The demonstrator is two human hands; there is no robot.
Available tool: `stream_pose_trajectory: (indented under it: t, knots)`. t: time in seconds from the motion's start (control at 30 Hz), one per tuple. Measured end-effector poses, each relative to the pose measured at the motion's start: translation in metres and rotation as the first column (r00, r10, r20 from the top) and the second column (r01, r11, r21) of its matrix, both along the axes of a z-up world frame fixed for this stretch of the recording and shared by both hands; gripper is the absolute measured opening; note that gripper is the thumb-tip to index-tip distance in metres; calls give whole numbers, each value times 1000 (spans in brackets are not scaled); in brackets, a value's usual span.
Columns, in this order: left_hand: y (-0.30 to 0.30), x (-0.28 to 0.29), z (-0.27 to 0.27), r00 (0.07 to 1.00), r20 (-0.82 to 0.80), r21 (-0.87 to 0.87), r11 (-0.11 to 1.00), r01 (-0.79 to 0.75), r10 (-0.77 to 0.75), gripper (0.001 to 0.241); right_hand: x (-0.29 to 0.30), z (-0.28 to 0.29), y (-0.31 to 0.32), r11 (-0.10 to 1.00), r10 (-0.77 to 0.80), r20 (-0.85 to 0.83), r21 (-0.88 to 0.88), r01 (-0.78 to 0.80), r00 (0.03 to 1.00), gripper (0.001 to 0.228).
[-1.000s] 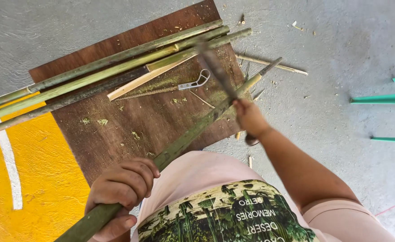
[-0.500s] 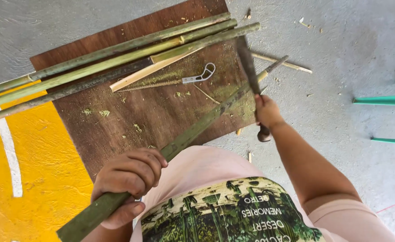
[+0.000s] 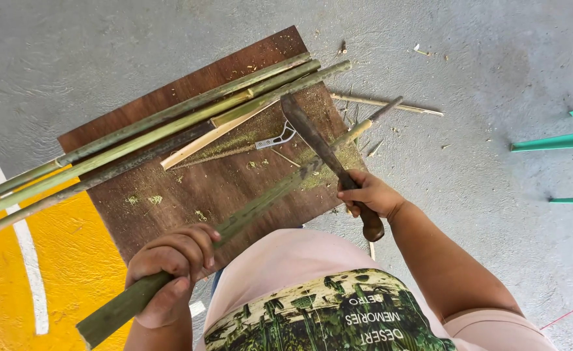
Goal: Shaving and stripping the outer layer of bamboo poles using a machete.
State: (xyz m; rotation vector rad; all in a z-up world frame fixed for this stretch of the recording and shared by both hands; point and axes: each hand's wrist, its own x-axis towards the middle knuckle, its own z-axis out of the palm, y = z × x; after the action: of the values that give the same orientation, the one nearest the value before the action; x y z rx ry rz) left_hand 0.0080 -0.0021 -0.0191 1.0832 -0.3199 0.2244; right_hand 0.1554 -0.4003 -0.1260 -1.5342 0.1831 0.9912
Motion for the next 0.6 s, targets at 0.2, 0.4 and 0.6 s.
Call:
stream_pose_trajectory:
  t: [0.2, 0.4, 0.6]
  knots:
    - [1, -3, -10, 998, -40, -52, 998, -45, 43, 21, 0, 30, 13, 995, 95, -54, 36, -93, 994, 41]
    - [-1, -8, -16, 996, -49, -83, 994, -77, 74, 19, -15, 45, 36, 953, 122, -2, -279, -118, 992, 55]
    - [-12, -12, -6, 991, -90, -111, 987, -113, 103, 19, -52, 25, 50, 773, 516, 554, -630, -76, 653, 23]
